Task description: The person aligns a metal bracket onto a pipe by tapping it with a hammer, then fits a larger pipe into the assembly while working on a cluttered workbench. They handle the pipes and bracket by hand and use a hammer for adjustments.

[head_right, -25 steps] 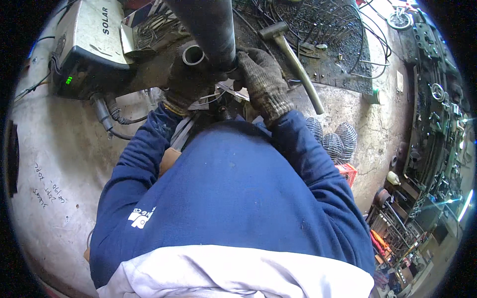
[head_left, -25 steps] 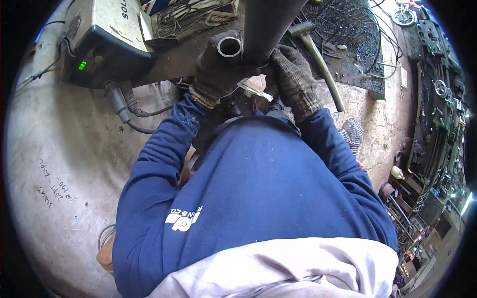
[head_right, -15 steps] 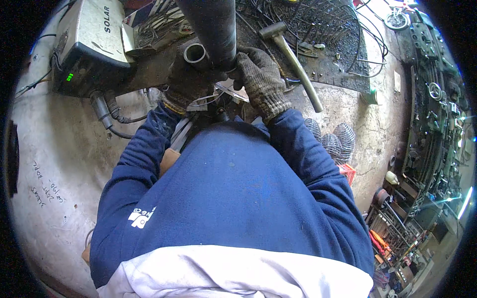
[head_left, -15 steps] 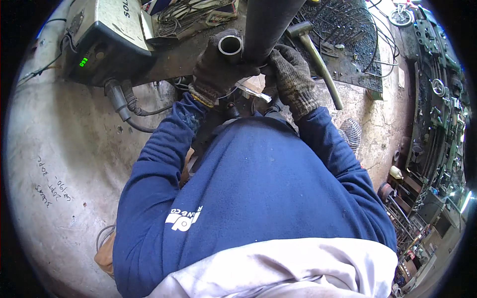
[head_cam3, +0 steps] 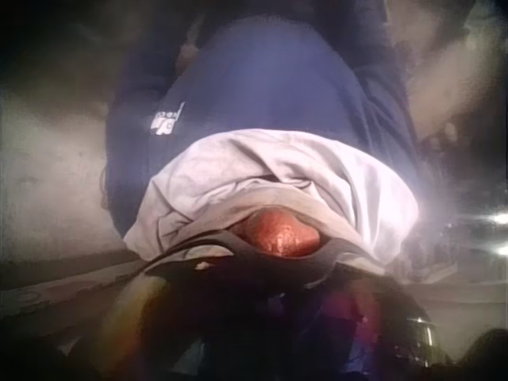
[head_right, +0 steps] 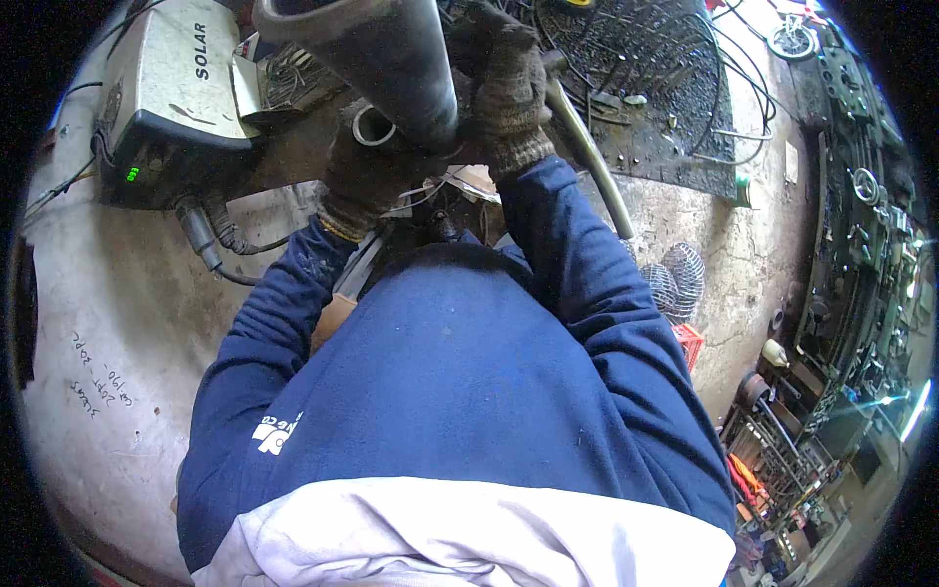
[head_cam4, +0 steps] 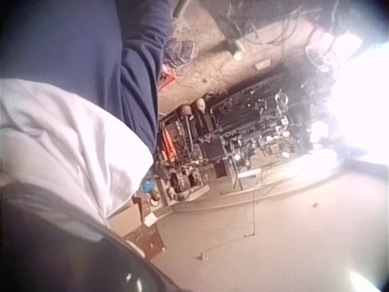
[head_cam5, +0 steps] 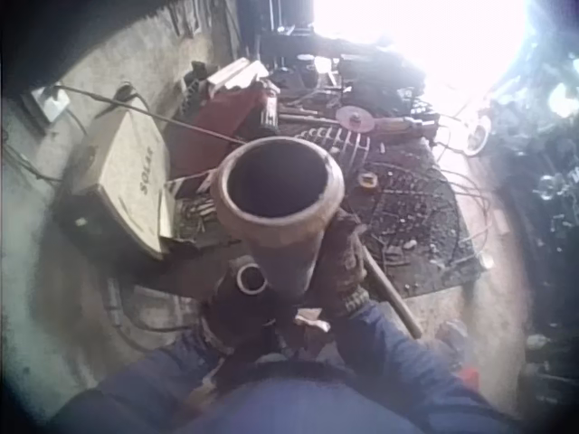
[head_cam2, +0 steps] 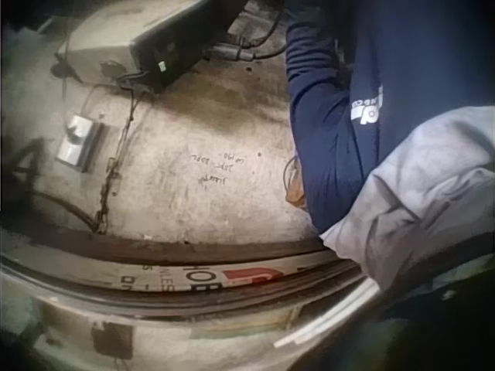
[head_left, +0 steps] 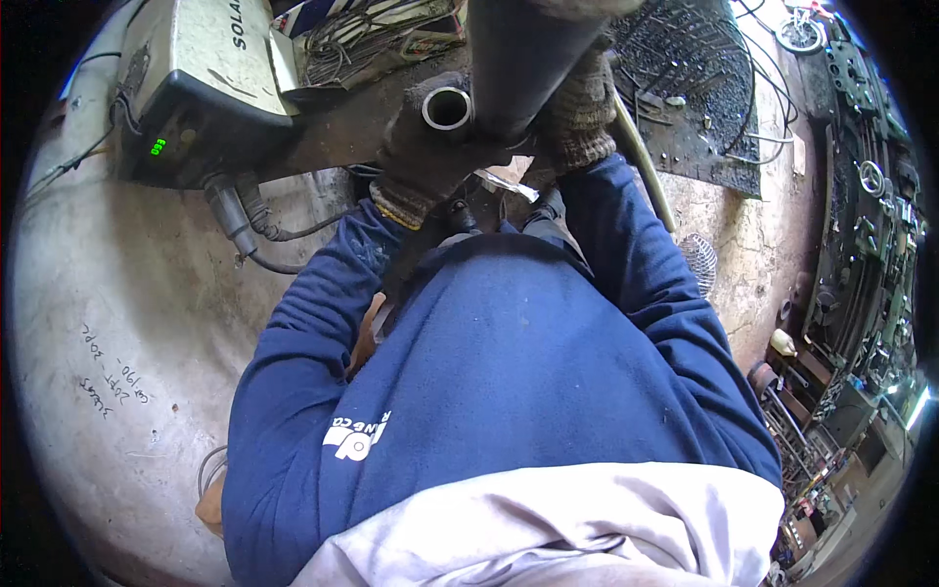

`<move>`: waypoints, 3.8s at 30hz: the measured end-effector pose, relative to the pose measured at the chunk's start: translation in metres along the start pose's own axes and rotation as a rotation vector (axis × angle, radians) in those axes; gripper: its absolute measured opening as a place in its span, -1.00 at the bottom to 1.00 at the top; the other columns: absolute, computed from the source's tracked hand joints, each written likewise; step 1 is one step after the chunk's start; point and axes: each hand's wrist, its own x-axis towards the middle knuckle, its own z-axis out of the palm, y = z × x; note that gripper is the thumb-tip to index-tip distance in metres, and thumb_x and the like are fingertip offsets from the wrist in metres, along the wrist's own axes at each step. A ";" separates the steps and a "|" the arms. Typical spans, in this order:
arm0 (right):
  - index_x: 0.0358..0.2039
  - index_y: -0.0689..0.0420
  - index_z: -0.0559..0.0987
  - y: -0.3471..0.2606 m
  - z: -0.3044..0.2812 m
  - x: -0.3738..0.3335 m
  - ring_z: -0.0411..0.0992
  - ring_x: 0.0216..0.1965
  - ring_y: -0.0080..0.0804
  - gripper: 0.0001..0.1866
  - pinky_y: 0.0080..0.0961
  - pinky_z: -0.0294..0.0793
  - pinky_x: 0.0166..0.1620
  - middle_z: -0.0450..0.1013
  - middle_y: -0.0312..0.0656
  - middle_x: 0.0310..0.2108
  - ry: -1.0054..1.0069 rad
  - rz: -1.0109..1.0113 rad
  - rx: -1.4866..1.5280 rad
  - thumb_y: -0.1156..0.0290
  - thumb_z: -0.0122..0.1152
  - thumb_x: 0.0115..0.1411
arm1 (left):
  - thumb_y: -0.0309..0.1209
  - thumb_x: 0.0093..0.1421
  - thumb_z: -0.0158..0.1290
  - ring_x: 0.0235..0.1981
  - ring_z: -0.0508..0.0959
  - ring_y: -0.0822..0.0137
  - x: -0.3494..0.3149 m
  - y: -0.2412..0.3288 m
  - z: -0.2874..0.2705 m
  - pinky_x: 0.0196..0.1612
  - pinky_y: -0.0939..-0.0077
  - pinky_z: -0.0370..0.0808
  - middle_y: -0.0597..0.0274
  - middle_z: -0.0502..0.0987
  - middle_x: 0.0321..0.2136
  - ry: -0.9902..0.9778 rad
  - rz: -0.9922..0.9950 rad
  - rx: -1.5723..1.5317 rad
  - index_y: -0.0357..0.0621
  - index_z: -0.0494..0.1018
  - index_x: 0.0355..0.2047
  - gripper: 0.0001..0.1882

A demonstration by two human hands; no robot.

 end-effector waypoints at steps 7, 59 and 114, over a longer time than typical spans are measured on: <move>0.12 0.23 0.49 0.004 0.000 0.009 0.52 -0.05 -0.18 -0.55 -0.28 0.52 0.01 0.51 -0.02 0.02 -0.089 0.046 0.019 0.13 0.13 0.42 | 0.13 0.02 0.38 0.05 0.55 0.06 0.007 0.025 -0.012 0.04 0.14 0.51 0.11 0.57 0.03 -0.130 -0.063 -0.014 -0.02 0.56 0.04 -0.31; 0.30 0.24 0.36 -0.074 -0.050 -0.110 0.50 0.00 -0.37 -0.42 -0.45 0.51 0.05 0.51 -0.06 0.05 -0.126 0.741 0.088 0.14 0.15 0.43 | -0.34 0.38 0.15 -0.23 0.64 0.34 -0.068 0.068 -0.026 -0.22 0.38 0.63 0.25 0.61 -0.24 -0.102 -0.492 -0.668 -0.14 0.47 0.06 -0.70; 0.06 0.19 0.60 -0.058 -0.029 -0.067 0.53 0.00 -0.29 -0.64 -0.37 0.56 0.01 0.55 -0.13 0.01 -0.124 0.738 0.049 0.37 0.27 0.27 | -0.38 0.34 0.13 -0.23 0.67 0.29 -0.036 0.060 0.009 -0.27 0.40 0.68 0.11 0.61 -0.14 -0.052 -0.843 -1.351 -0.16 0.46 0.09 -0.66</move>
